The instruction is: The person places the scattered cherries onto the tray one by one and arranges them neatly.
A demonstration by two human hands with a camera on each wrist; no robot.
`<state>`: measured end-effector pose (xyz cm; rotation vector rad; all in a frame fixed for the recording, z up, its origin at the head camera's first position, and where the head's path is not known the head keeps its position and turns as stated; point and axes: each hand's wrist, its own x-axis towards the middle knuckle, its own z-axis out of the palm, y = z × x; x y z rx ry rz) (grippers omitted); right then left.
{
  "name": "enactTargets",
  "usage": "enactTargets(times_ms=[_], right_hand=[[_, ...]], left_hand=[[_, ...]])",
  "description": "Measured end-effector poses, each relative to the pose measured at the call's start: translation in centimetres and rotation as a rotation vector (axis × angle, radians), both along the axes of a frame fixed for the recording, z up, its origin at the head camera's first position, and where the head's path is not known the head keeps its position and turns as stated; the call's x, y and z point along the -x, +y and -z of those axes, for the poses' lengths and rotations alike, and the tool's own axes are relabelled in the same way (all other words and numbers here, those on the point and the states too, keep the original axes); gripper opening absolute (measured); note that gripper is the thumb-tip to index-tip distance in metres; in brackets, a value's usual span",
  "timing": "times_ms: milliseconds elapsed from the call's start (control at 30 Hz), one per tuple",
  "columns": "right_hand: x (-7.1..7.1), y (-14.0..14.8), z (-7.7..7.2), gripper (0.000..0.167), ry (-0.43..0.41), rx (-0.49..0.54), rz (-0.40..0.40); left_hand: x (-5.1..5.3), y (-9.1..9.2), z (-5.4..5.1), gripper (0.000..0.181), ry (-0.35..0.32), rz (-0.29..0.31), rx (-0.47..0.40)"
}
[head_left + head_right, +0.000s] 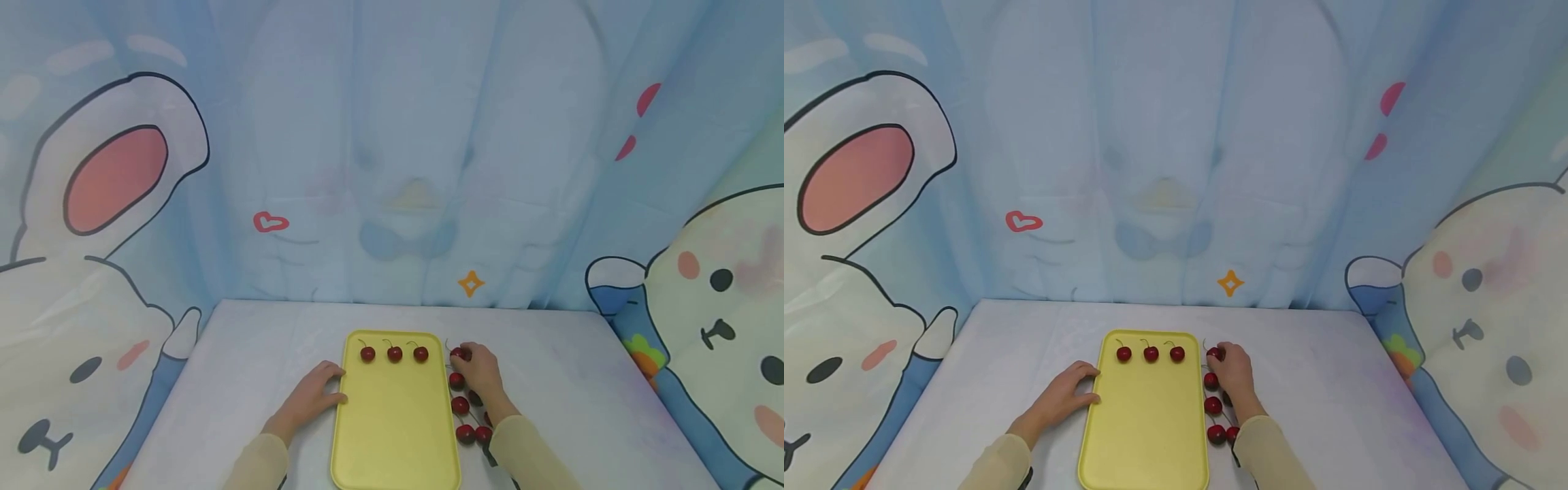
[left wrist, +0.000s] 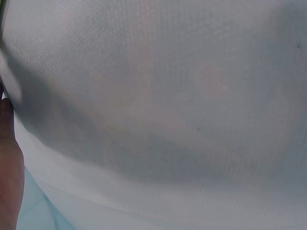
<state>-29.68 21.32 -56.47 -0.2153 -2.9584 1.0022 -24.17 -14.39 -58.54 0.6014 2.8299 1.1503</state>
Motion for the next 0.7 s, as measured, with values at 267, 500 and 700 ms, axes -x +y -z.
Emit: enactTargets(times_ms=[267,500,700], right_hand=[[-0.3,-1.5,-1.7,0.046,0.063,0.030,0.000],[-1.0,-3.3,-2.4,0.039,0.182,0.052,-0.104],[-1.9,-5.4,-2.6,0.036,0.200,0.076,-0.171]], left_hand=[[0.0,0.0,0.2,0.043,0.006,-0.006,0.006],[0.0,0.0,0.2,0.042,0.012,-0.001,0.002],[0.0,0.0,0.2,0.042,0.004,-0.004,-0.001]])
